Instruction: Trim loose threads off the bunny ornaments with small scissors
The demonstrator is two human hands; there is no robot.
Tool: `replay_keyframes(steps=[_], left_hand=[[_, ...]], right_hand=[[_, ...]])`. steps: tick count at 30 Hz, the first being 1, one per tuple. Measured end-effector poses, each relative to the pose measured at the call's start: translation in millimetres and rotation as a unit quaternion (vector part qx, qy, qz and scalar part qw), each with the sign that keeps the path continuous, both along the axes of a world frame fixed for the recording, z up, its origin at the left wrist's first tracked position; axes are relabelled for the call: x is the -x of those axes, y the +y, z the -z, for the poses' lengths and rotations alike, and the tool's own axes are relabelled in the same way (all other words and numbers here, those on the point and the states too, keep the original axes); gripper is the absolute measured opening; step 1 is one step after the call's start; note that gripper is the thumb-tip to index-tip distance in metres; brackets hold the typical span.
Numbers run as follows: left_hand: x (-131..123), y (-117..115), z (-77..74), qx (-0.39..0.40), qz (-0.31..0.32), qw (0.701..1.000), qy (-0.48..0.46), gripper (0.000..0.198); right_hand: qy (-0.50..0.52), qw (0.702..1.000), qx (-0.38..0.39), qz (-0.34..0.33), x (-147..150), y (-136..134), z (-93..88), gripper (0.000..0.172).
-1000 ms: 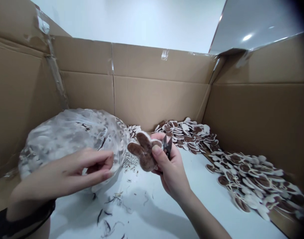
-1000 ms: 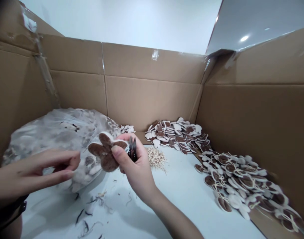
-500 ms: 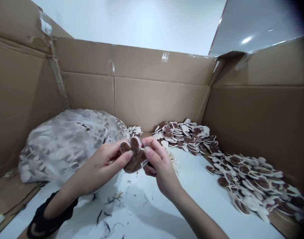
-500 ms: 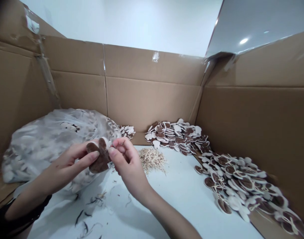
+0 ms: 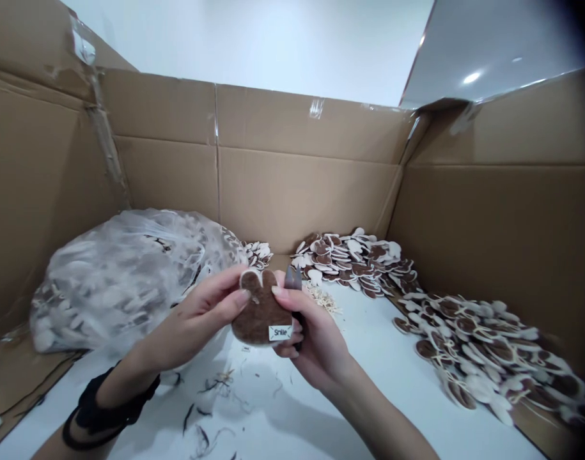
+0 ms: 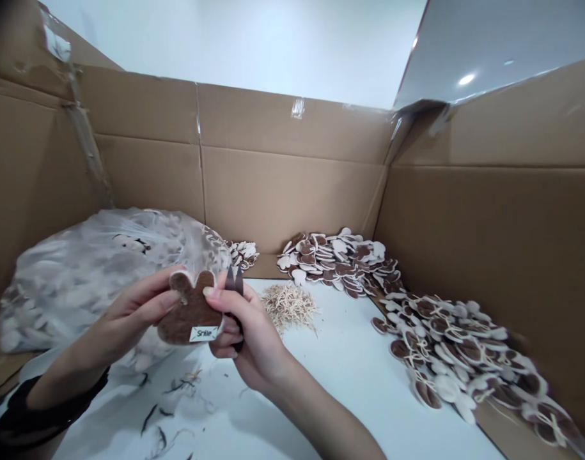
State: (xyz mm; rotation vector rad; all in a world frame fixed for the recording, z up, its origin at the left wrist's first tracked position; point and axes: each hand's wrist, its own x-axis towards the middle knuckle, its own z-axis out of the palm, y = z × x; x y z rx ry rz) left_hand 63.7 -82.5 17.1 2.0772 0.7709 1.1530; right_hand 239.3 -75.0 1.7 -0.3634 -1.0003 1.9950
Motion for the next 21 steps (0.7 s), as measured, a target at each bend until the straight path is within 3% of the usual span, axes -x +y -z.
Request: replay_keyframes(steps=[5, 9, 15, 21], left_hand=[[0.2, 3.8, 5.0, 0.064, -0.035, 0.997, 0.007, 0.022], [5.5, 2.5, -2.6, 0.112, -0.089, 0.987, 0.072, 0.032], [27.9, 1.3, -19.1, 0.029, -0.048, 0.966, 0.254, 0.030], [41.6, 0.9, -21.4, 0.042, -0.026, 0.952, 0.301, 0.027]], right_hand=[[-0.019, 0.998, -0.003, 0.055, 3.7, 3.7, 1.8, 0.037], [-0.029, 0.990, -0.036, 0.132, 5.9, 7.6, 4.3, 0.039], [-0.047, 0.980, -0.084, 0.173, 6.3, 11.1, 6.9, 0.037], [-0.066, 0.972, -0.125, 0.190, 7.8, 10.2, 6.7, 0.035]])
